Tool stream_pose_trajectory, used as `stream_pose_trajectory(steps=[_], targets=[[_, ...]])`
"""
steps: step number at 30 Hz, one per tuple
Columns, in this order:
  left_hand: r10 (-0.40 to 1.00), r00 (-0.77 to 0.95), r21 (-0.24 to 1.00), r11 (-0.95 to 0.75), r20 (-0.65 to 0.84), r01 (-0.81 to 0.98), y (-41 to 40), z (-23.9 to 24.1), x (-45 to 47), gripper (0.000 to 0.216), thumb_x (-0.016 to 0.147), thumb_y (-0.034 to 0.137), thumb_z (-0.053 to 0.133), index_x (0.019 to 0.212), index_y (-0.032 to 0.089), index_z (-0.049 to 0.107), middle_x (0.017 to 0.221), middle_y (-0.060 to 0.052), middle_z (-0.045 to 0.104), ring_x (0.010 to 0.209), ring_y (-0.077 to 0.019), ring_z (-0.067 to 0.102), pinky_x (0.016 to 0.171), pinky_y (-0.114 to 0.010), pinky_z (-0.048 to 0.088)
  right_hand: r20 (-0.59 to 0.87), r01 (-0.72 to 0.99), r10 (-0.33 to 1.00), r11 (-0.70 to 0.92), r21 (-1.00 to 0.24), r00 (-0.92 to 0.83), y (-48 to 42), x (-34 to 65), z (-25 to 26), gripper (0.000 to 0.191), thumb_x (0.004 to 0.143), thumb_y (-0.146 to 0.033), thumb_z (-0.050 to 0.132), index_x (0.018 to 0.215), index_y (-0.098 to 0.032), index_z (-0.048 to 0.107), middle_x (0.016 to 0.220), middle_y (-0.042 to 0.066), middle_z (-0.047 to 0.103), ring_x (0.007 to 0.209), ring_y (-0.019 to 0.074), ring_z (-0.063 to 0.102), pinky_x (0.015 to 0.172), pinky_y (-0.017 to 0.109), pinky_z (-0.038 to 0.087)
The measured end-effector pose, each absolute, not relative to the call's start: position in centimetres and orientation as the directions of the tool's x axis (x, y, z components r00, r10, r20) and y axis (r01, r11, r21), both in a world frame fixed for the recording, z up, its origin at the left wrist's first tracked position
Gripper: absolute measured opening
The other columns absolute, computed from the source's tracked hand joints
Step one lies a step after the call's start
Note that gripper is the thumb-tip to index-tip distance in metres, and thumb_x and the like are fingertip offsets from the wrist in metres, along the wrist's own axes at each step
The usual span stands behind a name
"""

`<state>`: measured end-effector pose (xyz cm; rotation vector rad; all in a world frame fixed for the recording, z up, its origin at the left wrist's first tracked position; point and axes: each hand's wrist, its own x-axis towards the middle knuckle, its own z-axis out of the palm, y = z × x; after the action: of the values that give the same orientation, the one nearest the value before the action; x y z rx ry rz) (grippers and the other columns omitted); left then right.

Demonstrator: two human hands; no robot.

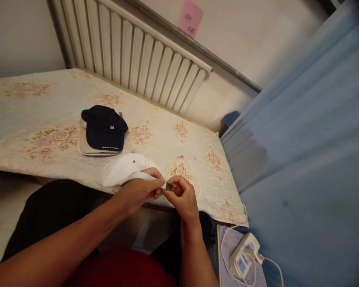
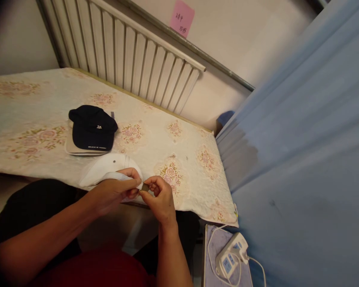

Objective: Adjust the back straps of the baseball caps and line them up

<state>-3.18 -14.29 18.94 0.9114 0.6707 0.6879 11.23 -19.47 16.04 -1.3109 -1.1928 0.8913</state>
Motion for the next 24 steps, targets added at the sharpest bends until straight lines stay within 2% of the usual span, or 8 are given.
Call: stream_pose_trajectory(steps=[16,24], targets=[[0.794,0.564,0.866,0.43,-0.228,-0.254,-14.59,18.54,-3.01,0.016,0.067,0.022,0.064,0.065,0.017,0.049,0.048,0.006,0.047,0.047,-0.0066,0.04,0.048,-0.02,0.026,0.132,0.095,0.959,0.111,-0.989,0.25,-19.45,10.94,15.76,0.022,0.063,-0.022,0.071,0.081,-0.021,0.058,0.069,-0.003,0.052,0.064,0.0116,0.049,0.057,0.024,0.041],[0.769,0.608,0.889,0.403,-0.2,-0.217,-14.51,18.5,-3.42,0.012,0.067,0.018,0.061,0.074,0.017,0.051,0.055,0.005,0.052,0.052,-0.0078,0.045,0.051,-0.021,0.028,0.113,0.007,0.965,0.114,-0.993,0.239,-19.3,11.11,15.35,0.021,0.063,-0.019,0.069,0.08,-0.021,0.057,0.066,-0.005,0.051,0.059,0.01,0.048,0.055,0.023,0.038]])
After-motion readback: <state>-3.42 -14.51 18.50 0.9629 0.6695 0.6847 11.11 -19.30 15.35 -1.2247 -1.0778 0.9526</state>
